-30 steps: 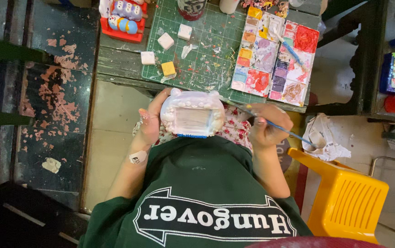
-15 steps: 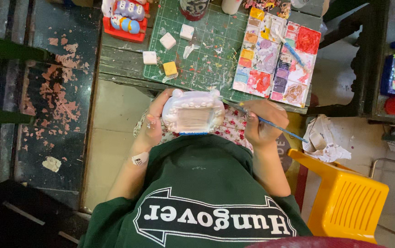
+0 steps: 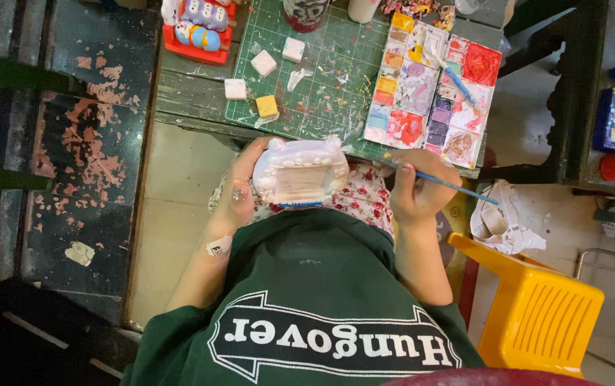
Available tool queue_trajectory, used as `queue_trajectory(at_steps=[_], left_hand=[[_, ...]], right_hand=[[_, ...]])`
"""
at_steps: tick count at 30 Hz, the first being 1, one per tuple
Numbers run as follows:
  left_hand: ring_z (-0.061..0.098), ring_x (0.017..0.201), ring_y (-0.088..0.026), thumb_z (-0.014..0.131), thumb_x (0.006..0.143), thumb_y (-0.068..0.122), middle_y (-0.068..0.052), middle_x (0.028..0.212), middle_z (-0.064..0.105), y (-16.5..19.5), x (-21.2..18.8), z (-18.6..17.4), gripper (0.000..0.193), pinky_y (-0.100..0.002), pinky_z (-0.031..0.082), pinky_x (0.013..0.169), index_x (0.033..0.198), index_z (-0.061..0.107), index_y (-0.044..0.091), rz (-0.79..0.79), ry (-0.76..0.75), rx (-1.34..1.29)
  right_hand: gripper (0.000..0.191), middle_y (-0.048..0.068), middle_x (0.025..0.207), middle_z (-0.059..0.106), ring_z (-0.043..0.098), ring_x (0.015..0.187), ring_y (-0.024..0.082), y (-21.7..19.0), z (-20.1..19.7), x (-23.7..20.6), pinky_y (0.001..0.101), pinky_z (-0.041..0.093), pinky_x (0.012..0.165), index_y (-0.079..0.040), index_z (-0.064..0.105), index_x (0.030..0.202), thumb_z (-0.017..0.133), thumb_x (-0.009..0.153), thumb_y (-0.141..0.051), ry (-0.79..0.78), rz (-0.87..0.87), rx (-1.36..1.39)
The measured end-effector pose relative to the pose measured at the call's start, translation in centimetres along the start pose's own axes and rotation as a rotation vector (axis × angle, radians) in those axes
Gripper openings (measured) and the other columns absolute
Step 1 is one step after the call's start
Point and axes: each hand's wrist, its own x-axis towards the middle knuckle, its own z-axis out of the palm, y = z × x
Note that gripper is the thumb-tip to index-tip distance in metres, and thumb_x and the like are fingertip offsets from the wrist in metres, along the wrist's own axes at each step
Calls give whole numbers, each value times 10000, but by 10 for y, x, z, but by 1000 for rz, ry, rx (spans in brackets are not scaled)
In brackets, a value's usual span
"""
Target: The person sits at a craft table and paints a small white bear-shaped figurine with a brush, holding the figurine in one hand while applying light blue and white paint to its inner surfaces and edges, dipping the brush into a paint palette between strokes.
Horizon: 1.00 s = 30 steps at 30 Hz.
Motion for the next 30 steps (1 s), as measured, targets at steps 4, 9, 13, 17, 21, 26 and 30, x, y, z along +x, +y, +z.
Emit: queue_trajectory(at_steps=[4,9,13,17,21,26,30], left_hand=[[644,1165,-215,273,826,1011,-149,1249,641,1,1,-2,1218,-330,517,1010,1320,543,-68,38,-19,89],[673,1110,-223,239,861,982,-155,1186,670,0,2,-3,1177,-330,521,971,1296,555,-65,68,-17,170],[674,1102,-231,253,883,961,-163,1175,671,-1,3,-2,1147,-333,525,964,1289,559,-67,91,-13,155],[670,1114,-230,256,884,965,-163,1188,667,-1,2,-2,1150,-333,525,973,1294,557,-66,85,-11,152],[687,1094,-217,252,872,972,-147,1164,680,-1,2,-2,1153,-324,532,953,1288,560,-58,70,-8,173],[683,1090,-212,254,874,976,-142,1161,681,-1,2,-2,1157,-321,530,954,1299,562,-55,70,-19,176],[692,1073,-209,251,867,979,-139,1157,683,-1,2,-2,1163,-318,533,937,1300,564,-55,59,-10,181]], right_hand=[[256,140,857,717,672,651,183,1,4,2,314,536,623,33,651,996,572,1096,-190,-29,12,171],[219,122,860,722,662,693,180,2,1,13,300,525,622,13,644,960,550,1108,-120,-57,-36,-9],[142,91,831,721,730,712,186,-3,3,25,327,580,667,15,638,986,543,1072,-46,-86,98,170],[107,119,842,695,715,715,226,-9,5,44,328,555,670,7,649,959,581,1039,-10,-253,-8,47],[81,115,835,696,711,735,250,-16,6,59,335,541,682,1,648,957,619,1032,6,-285,-101,10],[87,90,809,692,723,715,234,-20,12,65,339,541,675,-9,653,951,622,1031,6,-350,-78,-41],[122,94,824,684,749,709,194,-20,14,69,292,573,643,-3,645,958,571,1054,-2,-347,61,95]])
